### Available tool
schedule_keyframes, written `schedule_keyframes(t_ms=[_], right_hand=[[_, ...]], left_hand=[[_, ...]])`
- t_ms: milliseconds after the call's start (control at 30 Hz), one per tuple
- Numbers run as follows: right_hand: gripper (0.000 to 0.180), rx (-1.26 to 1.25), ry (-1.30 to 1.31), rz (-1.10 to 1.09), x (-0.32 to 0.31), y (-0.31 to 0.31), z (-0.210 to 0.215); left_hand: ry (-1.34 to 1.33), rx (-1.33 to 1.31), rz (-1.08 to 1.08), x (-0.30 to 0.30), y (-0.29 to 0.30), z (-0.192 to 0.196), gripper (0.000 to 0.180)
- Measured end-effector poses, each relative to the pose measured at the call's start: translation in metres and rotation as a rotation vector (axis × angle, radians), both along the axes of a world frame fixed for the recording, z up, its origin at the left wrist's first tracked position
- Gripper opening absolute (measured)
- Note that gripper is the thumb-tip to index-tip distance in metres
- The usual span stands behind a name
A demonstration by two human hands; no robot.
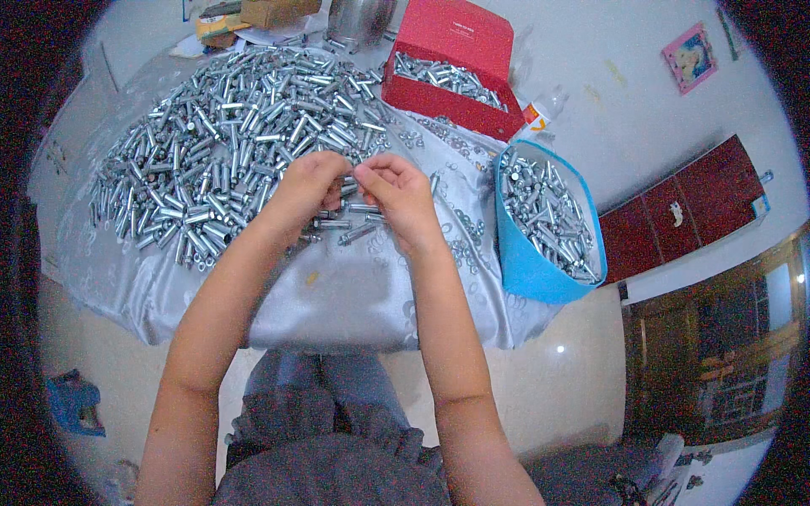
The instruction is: The person sits at a table covered with a large pile of metal bolts and washers. They repeatedly pick up a bolt and a washer, thread the washer onto the bolt, and place the assembled unit into a blue plastic container. The person continues this repetitive assembly process throughout the clip.
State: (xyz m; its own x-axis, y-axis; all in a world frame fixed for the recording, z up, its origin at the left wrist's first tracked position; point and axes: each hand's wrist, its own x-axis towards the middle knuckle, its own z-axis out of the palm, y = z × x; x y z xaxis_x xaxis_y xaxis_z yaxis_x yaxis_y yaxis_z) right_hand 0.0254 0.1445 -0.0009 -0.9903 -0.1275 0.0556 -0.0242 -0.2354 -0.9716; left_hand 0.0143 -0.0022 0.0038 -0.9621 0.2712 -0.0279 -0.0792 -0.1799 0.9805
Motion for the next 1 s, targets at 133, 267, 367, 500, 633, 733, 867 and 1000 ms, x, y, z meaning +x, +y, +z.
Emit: schedule_keyframes(t_ms=[133, 267, 367, 500, 633, 733, 867, 1000], right_hand=[[0.012, -0.064, 0.018, -0.012, 0.003, -0.003, -0.001], [0.011, 0.150, 0.256, -0.121, 0.006, -0.010, -0.002], [0.012, 0.179, 0.320, -0.220, 0.010, -0.018, 0.000], [0.013, 0.262, 0.391, -0.238, 0.007, -0.016, -0.005], [0.014, 0.335, 0.427, -0.278, 0.002, -0.010, -0.013], [0.016, 0.485, 0.485, -0.291, 0.005, -0.004, -0.008], [0.016, 0.694, 0.590, -0.311, 0.015, 0.007, 0.011], [0.015, 1.058, 0.473, -0.536, 0.040, 0.044, 0.028]], left_hand=[[-0.119, 0.192, -0.130, -0.005, -0.005, -0.003, 0.016], [-0.185, 0.343, -0.155, -0.005, -0.007, -0.001, 0.012], [-0.159, 0.314, -0.118, -0.004, -0.005, -0.002, 0.012], [-0.312, 0.374, -0.166, -0.004, -0.004, -0.002, 0.012], [-0.241, 0.271, -0.215, -0.002, -0.002, -0.001, 0.021], [-0.226, 0.252, -0.289, -0.002, -0.004, 0.001, 0.022], [-0.230, 0.205, -0.284, -0.005, -0.005, 0.002, 0.020], [-0.256, 0.174, -0.305, -0.005, -0.005, 0.001, 0.020]])
